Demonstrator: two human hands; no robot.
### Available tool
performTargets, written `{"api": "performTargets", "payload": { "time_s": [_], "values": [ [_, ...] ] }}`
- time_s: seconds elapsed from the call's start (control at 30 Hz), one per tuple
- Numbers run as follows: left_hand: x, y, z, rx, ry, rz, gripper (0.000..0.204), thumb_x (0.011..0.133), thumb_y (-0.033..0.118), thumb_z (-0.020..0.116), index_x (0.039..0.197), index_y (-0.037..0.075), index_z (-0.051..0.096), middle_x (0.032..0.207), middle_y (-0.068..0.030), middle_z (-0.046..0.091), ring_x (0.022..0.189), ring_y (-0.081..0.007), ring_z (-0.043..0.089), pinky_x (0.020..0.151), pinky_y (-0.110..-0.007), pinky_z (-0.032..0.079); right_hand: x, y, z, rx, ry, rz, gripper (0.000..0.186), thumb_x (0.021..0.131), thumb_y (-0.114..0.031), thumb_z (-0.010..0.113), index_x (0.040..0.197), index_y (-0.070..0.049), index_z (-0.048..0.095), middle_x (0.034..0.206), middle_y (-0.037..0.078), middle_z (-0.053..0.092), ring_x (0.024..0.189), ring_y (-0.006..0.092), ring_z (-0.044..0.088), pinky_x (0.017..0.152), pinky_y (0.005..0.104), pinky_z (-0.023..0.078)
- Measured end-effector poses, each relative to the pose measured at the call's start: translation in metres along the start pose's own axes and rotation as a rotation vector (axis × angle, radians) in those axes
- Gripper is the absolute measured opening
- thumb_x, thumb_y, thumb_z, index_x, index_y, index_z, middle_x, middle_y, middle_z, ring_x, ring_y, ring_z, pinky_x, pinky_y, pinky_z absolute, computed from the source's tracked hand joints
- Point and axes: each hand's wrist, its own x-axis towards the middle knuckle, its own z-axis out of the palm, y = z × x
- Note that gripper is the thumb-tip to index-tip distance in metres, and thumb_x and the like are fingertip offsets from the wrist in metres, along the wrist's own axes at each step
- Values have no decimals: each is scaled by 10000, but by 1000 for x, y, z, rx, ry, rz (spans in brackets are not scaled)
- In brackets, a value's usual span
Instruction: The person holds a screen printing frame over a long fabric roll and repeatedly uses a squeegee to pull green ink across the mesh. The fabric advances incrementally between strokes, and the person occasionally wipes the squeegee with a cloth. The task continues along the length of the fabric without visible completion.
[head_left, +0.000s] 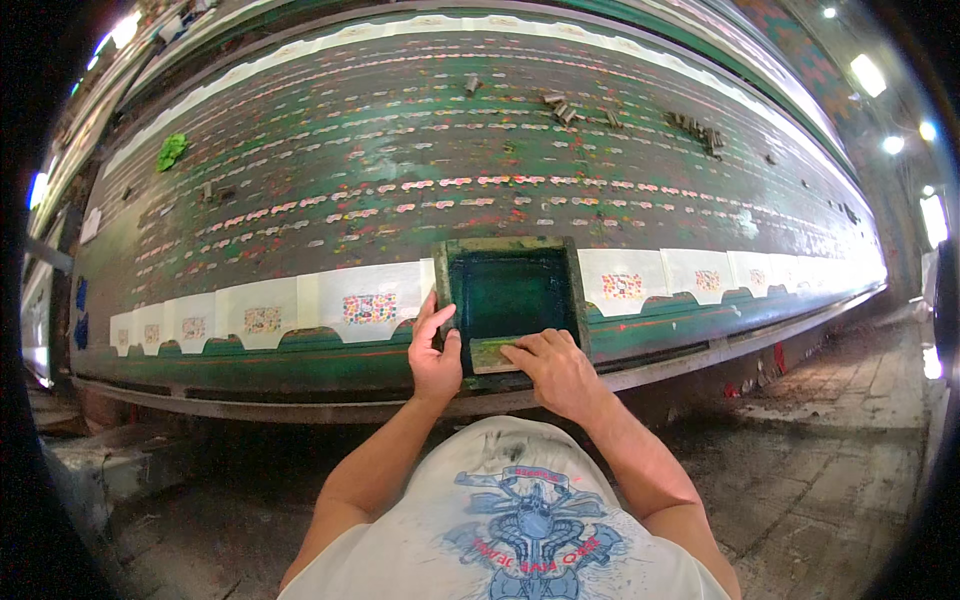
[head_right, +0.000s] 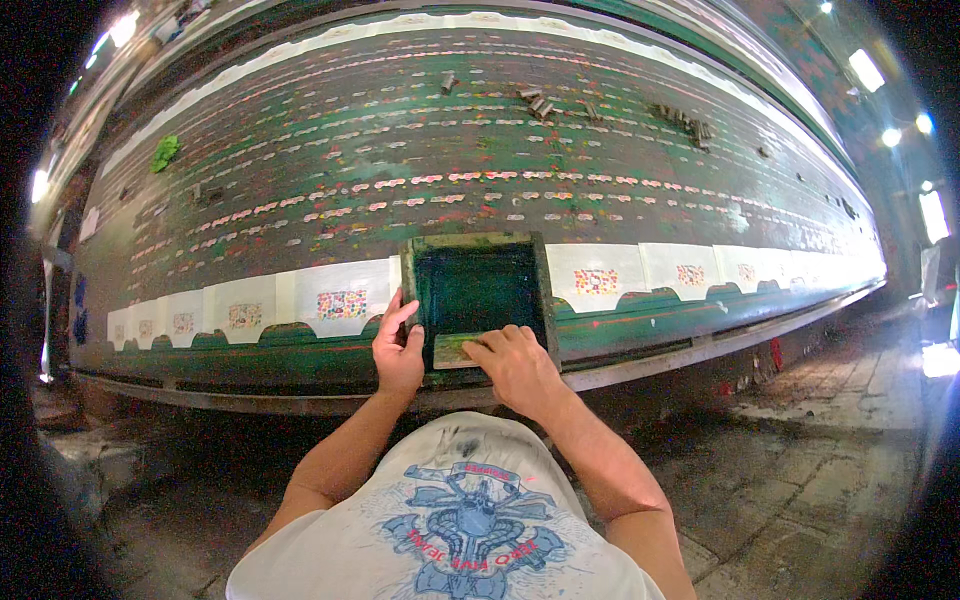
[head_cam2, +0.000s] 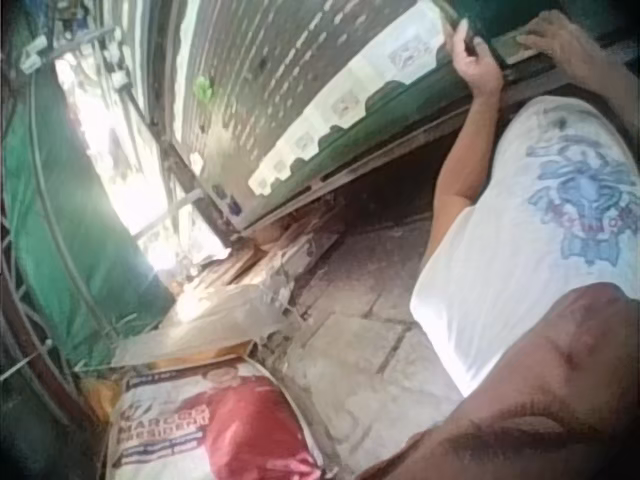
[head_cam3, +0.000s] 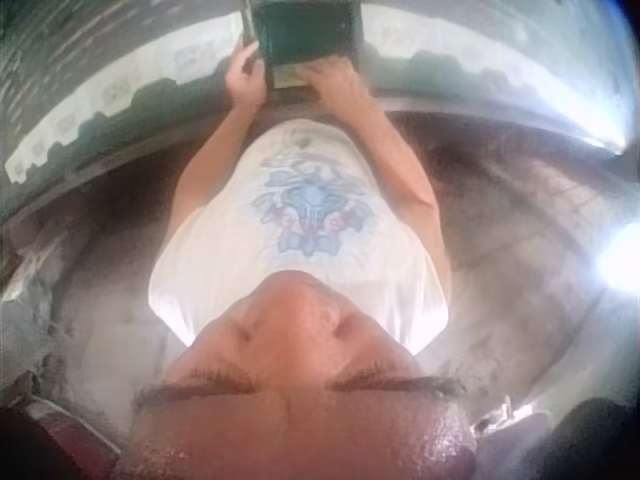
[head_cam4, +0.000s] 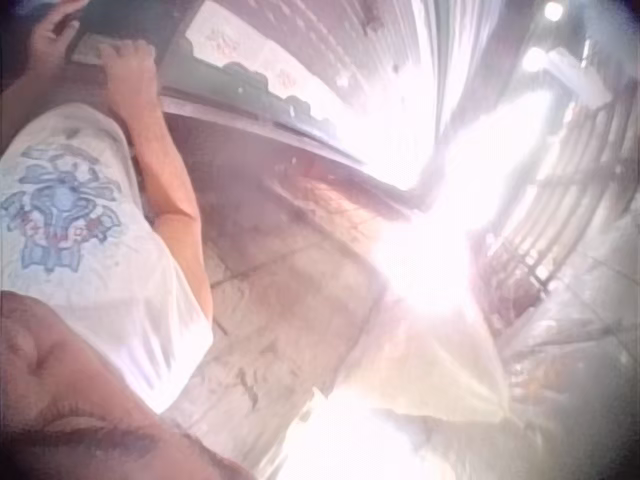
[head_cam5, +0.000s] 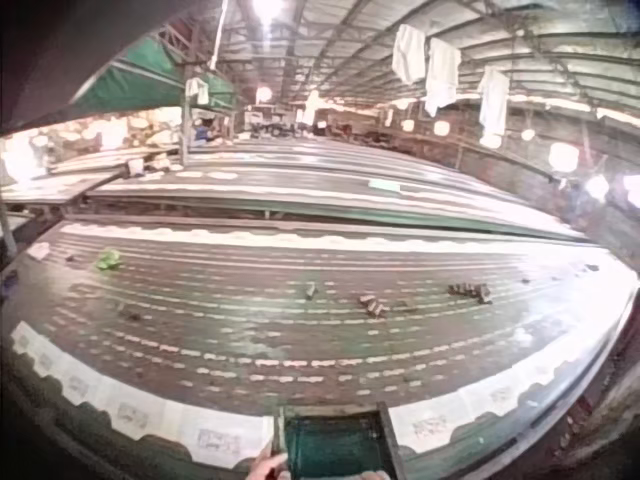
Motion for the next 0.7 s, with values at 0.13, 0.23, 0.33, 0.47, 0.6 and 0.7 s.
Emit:
{"api": "performTargets", "payload": {
  "time_s": [0.13, 0.23, 0.33, 0.47, 0.6, 0.7],
  "values": [
    [2, 8, 0, 64, -32, -25, 521, 887, -126, 731, 1379, 38, 783, 1758, -257, 500, 1637, -388, 477, 1334, -470, 369, -11, -7, 2, 5, -71, 58, 498, 868, -51, 792, 1366, -67, 773, 1299, 141, 742, 1202, 360, 680, 1051, 500, 544],
    [2, 8, -2, 154, -60, -1, 574, 792, -153, 707, 1311, 66, 821, 1759, -270, 497, 1638, -400, 476, 1325, -474, 382, -24, -7, 4, 80, -67, 52, 420, 933, -167, 815, 1341, -74, 781, 1354, 143, 731, 1283, 367, 663, 1086, 495, 535],
    [3, 5, -6, 163, -73, -19, 530, 783, -156, 692, 1245, 60, 837, 1763, -280, 489, 1638, -403, 481, 1313, -471, 393, -41, 5, 2, 163, 72, 66, 435, 930, -214, 867, 1335, -76, 789, 1394, 159, 727, 1375, 396, 639, 1153, 487, 521],
    [4, 13, -4, 115, -39, 9, 480, 759, -174, 664, 1169, 17, 826, 1733, -330, 509, 1627, -404, 499, 1303, -457, 395, -66, 23, 4, 199, 382, 317, 418, 937, -141, 871, 1339, -57, 791, 1425, 187, 724, 1399, 420, 637, 1165, 497, 528],
    [5, 29, 18, 21, -51, 84, 418, 765, -190, 668, 1114, 2, 795, 1745, -347, 482, 1645, -404, 476, 1325, -466, 360, -101, 55, 9, 527, 534, 502, 372, 982, -71, 832, 1349, -30, 789, 1425, 210, 740, 1341, 406, 694, 1151, 492, 546],
    [-2, 37, 58, -69, -59, 84, 410, 778, -192, 672, 1118, 5, 790, 1754, -346, 469, 1656, -401, 458, 1334, -475, 349, -125, 86, 2, 578, 553, 497, 368, 985, -56, 820, 1351, -28, 790, 1424, 203, 750, 1342, 386, 703, 1163, 474, 538]
  ]
}}
